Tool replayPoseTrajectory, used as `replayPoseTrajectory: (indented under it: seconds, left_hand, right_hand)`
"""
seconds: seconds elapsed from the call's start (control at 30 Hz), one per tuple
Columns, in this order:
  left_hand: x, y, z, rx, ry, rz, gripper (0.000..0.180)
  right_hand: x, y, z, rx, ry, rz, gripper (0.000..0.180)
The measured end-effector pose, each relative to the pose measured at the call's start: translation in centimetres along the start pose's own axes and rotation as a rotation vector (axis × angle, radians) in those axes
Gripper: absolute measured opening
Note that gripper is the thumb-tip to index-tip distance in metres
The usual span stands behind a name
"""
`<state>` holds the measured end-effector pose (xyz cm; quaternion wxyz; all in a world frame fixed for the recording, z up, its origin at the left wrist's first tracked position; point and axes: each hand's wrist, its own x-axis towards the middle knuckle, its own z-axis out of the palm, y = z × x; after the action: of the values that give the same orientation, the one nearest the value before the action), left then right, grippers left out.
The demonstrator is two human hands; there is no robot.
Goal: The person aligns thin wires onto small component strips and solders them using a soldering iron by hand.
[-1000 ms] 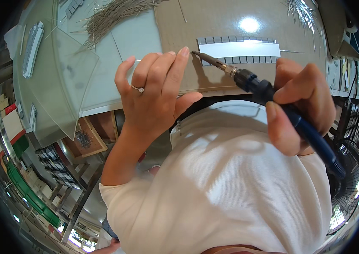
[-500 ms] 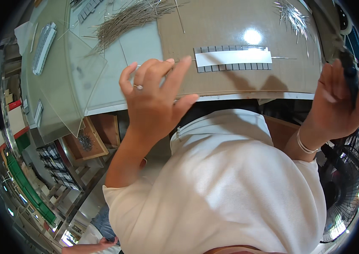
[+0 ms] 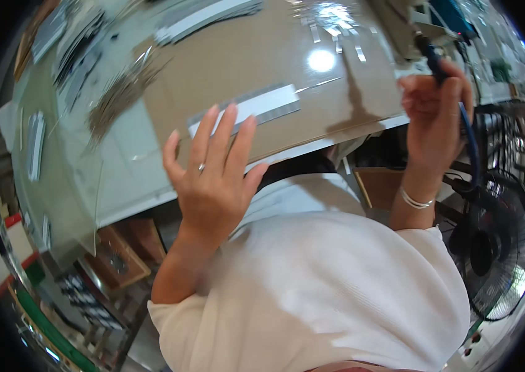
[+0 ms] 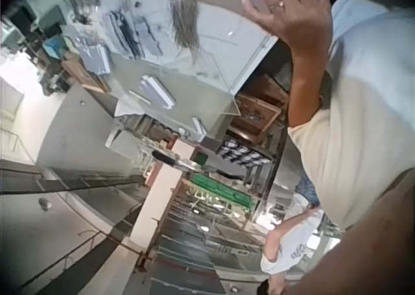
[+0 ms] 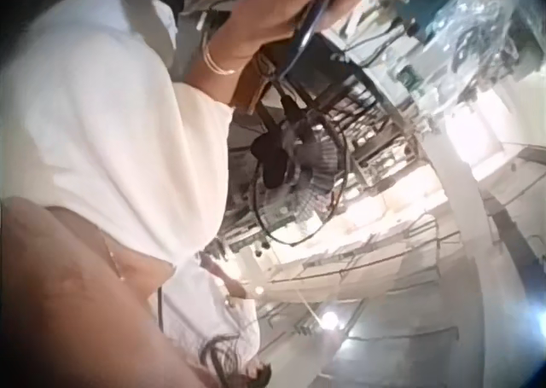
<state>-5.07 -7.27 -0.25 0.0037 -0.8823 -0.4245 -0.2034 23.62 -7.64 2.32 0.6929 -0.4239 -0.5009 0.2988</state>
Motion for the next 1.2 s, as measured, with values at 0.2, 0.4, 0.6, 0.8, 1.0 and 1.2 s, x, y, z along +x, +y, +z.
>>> replayPoseTrajectory:
  seconds: [0.2,0.4,0.6,0.8,1.0,1.2]
  left_hand:
    - [-0.8,0.1,0.7,0.099,0.003,0.072,0.049]
    - [-1.5,-0.3,1.4,0.167,0.034,0.097,0.058]
    - [-2.3,-1.3,0.1,0.177,0.092,-0.072,0.058]
    - [-4.4,-2.1,-0.8,0.204,0.008,-0.159,0.062]
    - [-3.3,-1.5,-0.3,0.236,0.06,-0.122,0.058]
    - [-1.9,0.2,1.0,0.138,0.084,0.086,0.04]
  right_hand:
    - [-0.5,1.7,-0.6,-0.53,0.012,-0.129,0.025]
    - [1.8,4.2,0.5,-0.88,-0.167,-0.327,0.029]
    - [1.1,5.7,-0.5,-0.799,-0.093,-0.322,0.024]
    - [1.5,5.7,-0.1,-0.795,-0.138,-0.339,0.019]
    - [1.4,5.1,-0.2,-0.678,-0.055,-0.356,0.016]
    - [0.9,6.0,0.2,-0.692,0.083,-0.267,0.026]
